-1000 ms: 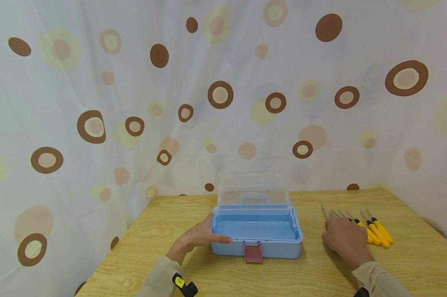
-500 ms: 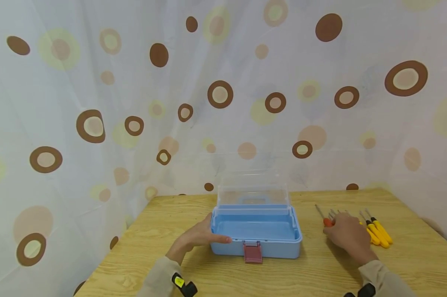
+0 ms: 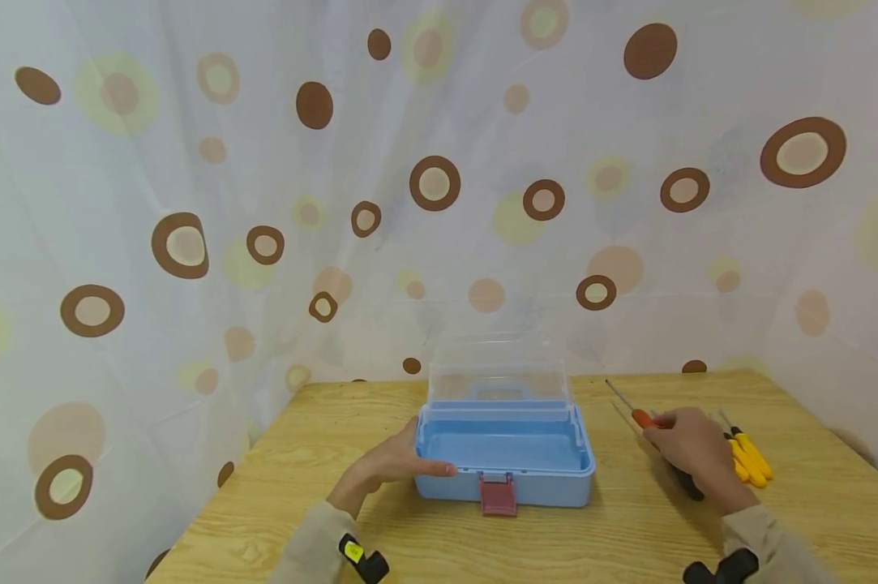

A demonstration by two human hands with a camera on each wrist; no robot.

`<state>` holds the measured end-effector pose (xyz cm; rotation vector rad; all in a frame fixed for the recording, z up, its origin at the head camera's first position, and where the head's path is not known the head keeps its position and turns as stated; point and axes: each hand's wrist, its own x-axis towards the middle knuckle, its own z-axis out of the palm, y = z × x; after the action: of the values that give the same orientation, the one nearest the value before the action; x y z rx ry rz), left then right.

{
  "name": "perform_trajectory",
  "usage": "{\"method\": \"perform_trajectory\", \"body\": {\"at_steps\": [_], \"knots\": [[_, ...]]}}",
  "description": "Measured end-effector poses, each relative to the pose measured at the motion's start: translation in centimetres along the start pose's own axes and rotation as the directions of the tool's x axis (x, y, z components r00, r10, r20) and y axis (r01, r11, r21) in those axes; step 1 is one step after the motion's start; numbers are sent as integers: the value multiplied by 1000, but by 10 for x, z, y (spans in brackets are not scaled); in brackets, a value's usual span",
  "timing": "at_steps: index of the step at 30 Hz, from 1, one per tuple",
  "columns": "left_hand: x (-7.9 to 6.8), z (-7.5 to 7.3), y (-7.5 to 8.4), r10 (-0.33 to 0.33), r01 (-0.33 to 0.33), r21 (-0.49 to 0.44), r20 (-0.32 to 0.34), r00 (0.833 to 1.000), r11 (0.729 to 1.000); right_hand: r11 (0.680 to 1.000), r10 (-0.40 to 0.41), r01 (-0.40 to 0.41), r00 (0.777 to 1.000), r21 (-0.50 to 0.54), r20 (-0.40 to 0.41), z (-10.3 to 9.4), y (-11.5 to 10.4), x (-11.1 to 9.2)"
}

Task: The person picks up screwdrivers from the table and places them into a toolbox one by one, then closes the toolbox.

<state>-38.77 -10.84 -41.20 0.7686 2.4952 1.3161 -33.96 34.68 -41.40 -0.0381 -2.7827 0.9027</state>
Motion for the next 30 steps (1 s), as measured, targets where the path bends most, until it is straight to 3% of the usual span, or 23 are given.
{"method": "perform_trajectory", "body": {"at_steps": [3,9,16,30], "knots": [[0,0,0,-4,4,7,1,1000,1000,994,13,-16,1000,106,22,-6,-1,1],[-1,0,1,-12,12,19,2,1000,1000,950,17,-44,996,309,90,-17,-6,0],[1,-1,-1,-16,16,26,1,1000,1000,899,23,-87,988,430,152,-27,-15,-2],[1,-1,1,16,-16,12,9,1000,1000,819,25,-108,988,563,153,-33,-17,-3]]}}
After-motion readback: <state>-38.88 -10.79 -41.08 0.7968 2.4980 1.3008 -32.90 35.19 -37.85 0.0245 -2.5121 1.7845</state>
